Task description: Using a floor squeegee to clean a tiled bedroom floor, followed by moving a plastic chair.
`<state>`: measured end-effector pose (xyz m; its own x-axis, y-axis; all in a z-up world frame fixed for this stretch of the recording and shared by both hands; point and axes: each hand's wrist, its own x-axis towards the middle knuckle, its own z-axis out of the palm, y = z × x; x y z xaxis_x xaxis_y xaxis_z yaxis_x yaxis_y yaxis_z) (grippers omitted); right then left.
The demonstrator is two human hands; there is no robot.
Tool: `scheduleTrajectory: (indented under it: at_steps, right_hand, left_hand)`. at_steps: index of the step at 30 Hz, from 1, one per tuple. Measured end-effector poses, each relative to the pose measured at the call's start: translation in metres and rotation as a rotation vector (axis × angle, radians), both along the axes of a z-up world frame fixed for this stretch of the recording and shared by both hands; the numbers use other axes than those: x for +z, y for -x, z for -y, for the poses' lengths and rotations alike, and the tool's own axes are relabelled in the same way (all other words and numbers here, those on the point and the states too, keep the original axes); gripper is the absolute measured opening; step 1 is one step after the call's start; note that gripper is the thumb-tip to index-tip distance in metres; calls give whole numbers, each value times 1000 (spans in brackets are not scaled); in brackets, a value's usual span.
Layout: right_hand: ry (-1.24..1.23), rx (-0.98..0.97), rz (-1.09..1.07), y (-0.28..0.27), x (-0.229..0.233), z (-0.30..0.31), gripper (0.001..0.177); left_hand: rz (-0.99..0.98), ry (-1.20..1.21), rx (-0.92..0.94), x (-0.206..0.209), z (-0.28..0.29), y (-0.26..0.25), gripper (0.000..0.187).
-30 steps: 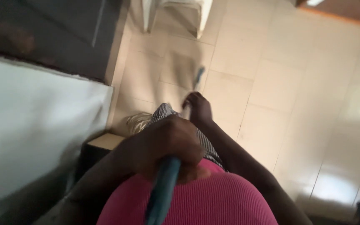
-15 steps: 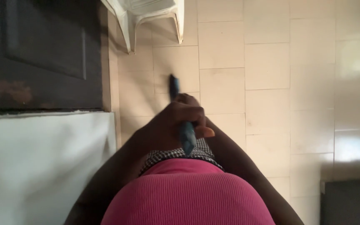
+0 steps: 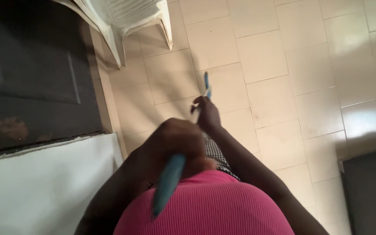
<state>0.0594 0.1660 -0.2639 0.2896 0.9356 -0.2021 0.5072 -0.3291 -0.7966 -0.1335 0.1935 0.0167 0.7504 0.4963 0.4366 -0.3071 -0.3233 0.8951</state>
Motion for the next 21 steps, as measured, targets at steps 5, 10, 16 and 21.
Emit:
scheduleTrajectory:
  at_steps: [5, 10, 16, 21]
  right_hand:
    - [-126, 198, -94, 48, 45, -13, 21]
    - [-162, 488, -115, 31, -6, -18, 18]
    - [70, 236, -134, -29, -26, -4, 23]
    - [-4, 159, 121, -76, -41, 11, 23]
  left_hand:
    - [45, -93, 78, 35, 5, 16, 38]
    - [-27, -157, 132, 12, 0, -20, 38]
    - [-32, 85, 50, -30, -3, -41, 33]
    - [-124, 193, -59, -42, 1, -55, 26]
